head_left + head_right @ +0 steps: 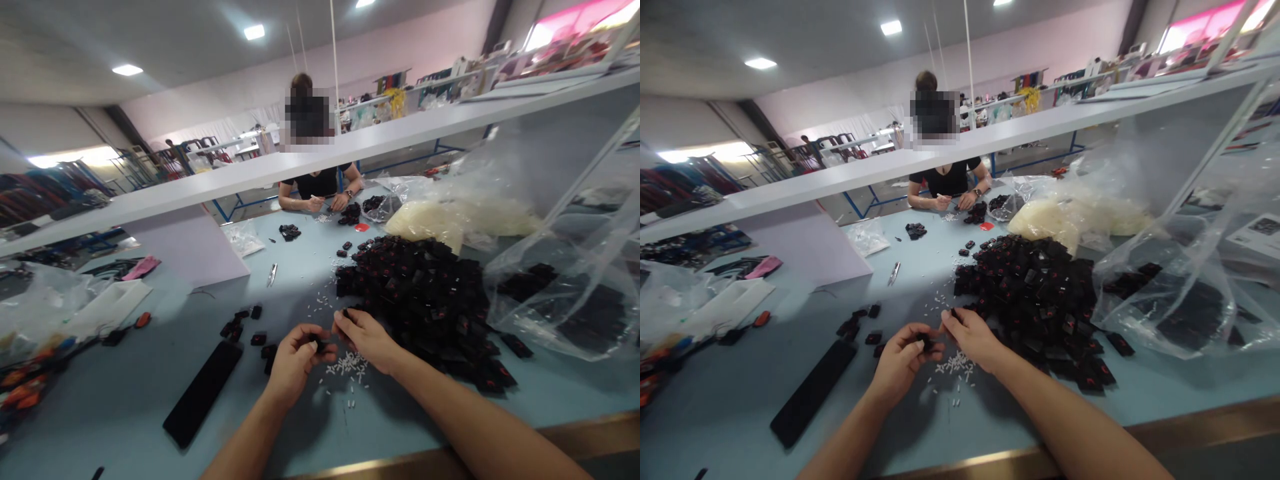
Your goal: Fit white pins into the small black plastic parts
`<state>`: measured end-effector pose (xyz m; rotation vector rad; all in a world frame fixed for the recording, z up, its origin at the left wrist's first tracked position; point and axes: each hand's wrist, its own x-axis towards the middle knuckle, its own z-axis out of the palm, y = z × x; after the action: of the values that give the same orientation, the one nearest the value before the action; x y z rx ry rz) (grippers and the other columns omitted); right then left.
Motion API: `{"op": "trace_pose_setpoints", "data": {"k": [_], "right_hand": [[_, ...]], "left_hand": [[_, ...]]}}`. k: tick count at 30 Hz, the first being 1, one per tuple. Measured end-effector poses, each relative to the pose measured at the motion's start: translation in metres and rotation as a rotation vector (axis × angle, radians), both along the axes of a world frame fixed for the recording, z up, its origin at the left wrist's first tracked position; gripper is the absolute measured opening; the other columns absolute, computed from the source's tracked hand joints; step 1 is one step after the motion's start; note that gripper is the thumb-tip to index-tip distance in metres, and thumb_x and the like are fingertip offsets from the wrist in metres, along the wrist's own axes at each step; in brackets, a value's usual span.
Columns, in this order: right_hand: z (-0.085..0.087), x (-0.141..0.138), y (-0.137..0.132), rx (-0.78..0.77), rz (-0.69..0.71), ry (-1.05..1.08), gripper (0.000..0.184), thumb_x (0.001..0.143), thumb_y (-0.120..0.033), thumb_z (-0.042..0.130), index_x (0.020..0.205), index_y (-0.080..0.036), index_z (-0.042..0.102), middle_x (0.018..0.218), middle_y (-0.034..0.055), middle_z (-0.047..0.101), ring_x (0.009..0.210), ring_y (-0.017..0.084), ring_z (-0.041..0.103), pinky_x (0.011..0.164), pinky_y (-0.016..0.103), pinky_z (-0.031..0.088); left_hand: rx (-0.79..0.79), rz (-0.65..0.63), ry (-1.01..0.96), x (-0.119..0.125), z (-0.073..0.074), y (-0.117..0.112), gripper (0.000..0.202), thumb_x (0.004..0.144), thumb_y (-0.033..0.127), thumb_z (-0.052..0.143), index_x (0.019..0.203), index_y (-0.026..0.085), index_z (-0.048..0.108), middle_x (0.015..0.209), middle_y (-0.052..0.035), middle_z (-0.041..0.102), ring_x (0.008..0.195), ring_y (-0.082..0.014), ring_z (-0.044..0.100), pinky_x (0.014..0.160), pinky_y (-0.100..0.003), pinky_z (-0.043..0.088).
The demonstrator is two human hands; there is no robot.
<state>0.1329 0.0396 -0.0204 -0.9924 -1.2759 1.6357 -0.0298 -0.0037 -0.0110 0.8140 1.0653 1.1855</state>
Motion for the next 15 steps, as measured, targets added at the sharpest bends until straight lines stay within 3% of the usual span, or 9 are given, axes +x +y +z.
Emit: {"op": "trace_pose_setpoints", "data": {"k": [15], "right_hand": [[0.0011,0.0000,-0.0002,0.004,0.005,0.005,0.048,0.081,-0.066,0.053,0.072,-0.019,0.055,0.057,-0.0039,0.044,0.049,0.010,0.034,0.044,0.023,0.026]], "left_hand": [[-0.015,0.003,0.007,-0.0011,-0.0013,0.0021,0.021,0.067,0.018,0.066,0.087,0.016,0.062,0.087,-0.0054,0.070,0.068,-0.0208,0.070,0.065,-0.034,0.056]]}}
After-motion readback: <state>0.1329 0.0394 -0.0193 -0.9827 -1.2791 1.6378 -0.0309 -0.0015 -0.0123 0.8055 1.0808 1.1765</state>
